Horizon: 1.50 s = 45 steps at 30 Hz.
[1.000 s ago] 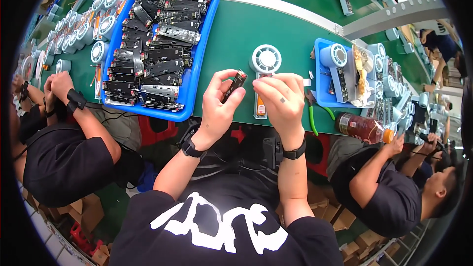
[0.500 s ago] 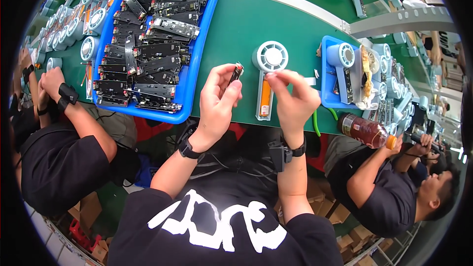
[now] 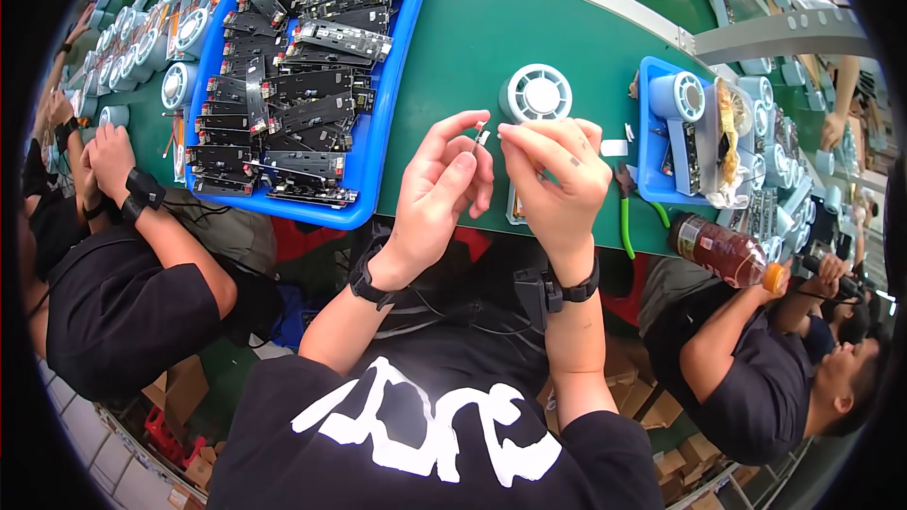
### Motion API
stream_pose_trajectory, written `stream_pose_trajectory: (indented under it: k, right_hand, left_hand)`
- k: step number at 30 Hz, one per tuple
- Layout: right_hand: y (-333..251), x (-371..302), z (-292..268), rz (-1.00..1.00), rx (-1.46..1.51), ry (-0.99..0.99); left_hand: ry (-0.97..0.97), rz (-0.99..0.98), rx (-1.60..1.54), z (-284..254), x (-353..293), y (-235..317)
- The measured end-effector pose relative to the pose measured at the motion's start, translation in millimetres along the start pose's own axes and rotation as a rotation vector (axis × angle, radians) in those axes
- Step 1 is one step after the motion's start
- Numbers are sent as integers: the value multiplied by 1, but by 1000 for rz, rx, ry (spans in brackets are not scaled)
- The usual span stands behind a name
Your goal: Assembling small electronic components by connecting flexible circuit cables to small fan modules on a production line.
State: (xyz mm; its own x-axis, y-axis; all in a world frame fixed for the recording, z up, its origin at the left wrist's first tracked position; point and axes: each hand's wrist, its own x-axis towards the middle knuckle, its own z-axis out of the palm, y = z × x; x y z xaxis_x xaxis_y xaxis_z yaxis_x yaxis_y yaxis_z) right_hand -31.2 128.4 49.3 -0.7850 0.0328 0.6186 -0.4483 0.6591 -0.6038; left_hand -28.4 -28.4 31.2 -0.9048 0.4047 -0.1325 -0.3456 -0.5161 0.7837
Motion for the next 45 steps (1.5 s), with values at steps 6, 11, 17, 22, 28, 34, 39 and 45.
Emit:
stream_pose_trajectory:
  k: [6,11,17,22,28,34,39,45]
  right_hand:
    - [-3,4,3,4,-41,-8]
    - [3,2,3,-11,-62,-4]
    - [3,1,0,-107,-231,-7]
    - [2,0,5,-114,-303,-12]
    - [6,-3,6,-112,-341,-74]
    - [6,-4,8,-121,-350,-92]
    - [7,-4,7,-104,-345,-116]
    - [7,-2,5,-101,-300,-122]
  left_hand:
    - [5,23,-10,-3,1,-1]
    - [61,51,89,-3,-2,2]
    - [163,71,163,6,1,8]
    - [80,67,173,-7,6,-1]
    - [74,70,156,-5,5,-8]
    - [86,40,188,-4,3,-8]
    - [75,28,110,-10,4,-9]
    - [85,59,97,-7,2,-6]
